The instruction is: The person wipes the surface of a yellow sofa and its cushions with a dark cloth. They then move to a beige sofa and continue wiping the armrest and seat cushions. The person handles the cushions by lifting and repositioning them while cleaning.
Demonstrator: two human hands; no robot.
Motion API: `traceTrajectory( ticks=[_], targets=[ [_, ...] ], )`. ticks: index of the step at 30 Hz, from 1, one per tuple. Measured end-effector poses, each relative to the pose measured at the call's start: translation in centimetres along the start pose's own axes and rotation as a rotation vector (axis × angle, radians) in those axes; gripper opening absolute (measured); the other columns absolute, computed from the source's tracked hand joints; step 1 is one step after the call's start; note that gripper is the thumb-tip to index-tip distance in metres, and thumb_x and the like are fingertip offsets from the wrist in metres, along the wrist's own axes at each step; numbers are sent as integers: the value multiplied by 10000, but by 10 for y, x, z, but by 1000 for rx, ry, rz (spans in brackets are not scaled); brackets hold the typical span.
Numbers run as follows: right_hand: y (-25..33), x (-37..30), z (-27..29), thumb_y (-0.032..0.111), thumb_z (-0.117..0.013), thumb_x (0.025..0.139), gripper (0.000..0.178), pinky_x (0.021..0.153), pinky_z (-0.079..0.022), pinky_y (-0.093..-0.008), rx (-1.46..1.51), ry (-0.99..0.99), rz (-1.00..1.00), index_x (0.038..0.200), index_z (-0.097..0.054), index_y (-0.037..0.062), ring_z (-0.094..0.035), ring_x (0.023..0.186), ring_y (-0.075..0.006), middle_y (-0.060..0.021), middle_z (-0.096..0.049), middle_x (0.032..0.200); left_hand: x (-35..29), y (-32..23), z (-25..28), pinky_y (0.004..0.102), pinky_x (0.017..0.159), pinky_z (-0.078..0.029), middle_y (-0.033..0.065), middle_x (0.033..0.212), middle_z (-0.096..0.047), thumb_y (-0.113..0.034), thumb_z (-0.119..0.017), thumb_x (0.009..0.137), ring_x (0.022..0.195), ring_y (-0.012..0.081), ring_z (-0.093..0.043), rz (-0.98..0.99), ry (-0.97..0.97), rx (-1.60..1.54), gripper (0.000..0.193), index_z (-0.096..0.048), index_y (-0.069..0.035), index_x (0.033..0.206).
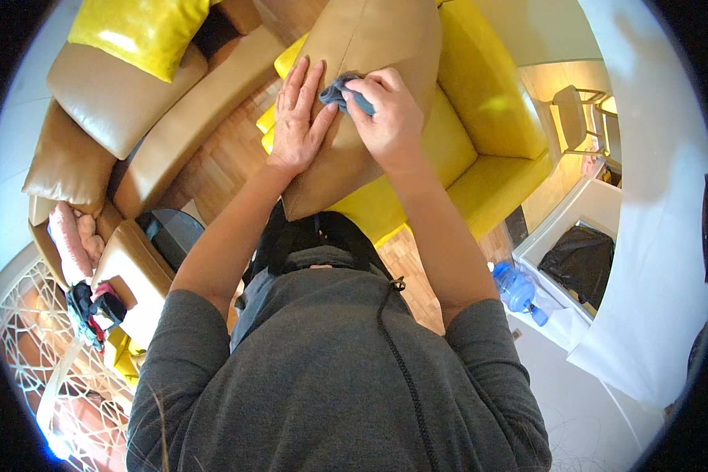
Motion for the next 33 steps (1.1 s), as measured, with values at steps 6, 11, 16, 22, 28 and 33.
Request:
traceTrajectory(
  ticks=[6, 11, 16, 22, 28, 33],
  targets=[
    [-36, 28, 43, 154, -786, 855, 157, 800, -535, -418, 54, -345, -55, 993, -743, 92, -653, 914, -357, -150, -645, 1000, 12, 4, 8, 497, 1222, -275, 211, 1639, -332, -364, -645, 994, 1504, 408, -320, 58, 64, 34, 673, -416, -110, 1573],
    [-44, -25, 7, 149, -767, 865, 167, 814, -537, -430, -6, -160, -80, 1017, -723, 96, -650, 945, -358, -141, -634, 1004, 28, 2, 9, 523, 1183, -317, 282, 1559, -399, -508, -679, 948, 1462, 429, -367, 295, 26, 47, 857, -343, -23, 1570],
    [-36, -22, 21, 157, -778, 865, 151, 799, -535, -422, 47, -215, -72, 992, -728, 94, -649, 920, -353, -137, -627, 972, 14, 2, 1, 602, 1170, -292, 283, 1565, -366, -571, -689, 910, 1453, 460, -350, 165, -57, 358, 962, -291, -18, 1589],
    [-27, 58, 32, 191, -775, 891, 129, 777, -537, -438, -47, -309, -13, 993, -735, 123, -648, 903, -360, -128, -636, 995, 15, -13, -3, 569, 1159, -327, 275, 1554, -392, -558, -656, 943, 1442, 429, -383, 137, -85, 457, 922, -293, -16, 1594],
    [-18, 21, -11, 192, -796, 851, 169, 769, -550, -429, -47, -74, 18, 979, -705, 132, -664, 916, -330, -95, -624, 998, 15, 6, 0, 617, 1172, -274, 279, 1564, -365, -592, -671, 906, 1459, 458, -337, 183, -86, 388, 966, -298, -19, 1589],
    [10, 65, 10, 163, -790, 854, 146, 743, -553, -418, -56, -195, 133, 977, -719, 128, -670, 896, -321, -86, -636, 991, 13, 5, 0, 617, 1176, -265, 265, 1569, -362, -597, -670, 905, 1461, 458, -333, 185, -73, 375, 967, -302, -21, 1589]
  ],
)
Point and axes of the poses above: each hand's wrist, its own x-axis towards the middle knuckle, its own z-axis out of the back of the hand, y = z × x, the point moved 9 cm from there along x, towards the middle knuckle
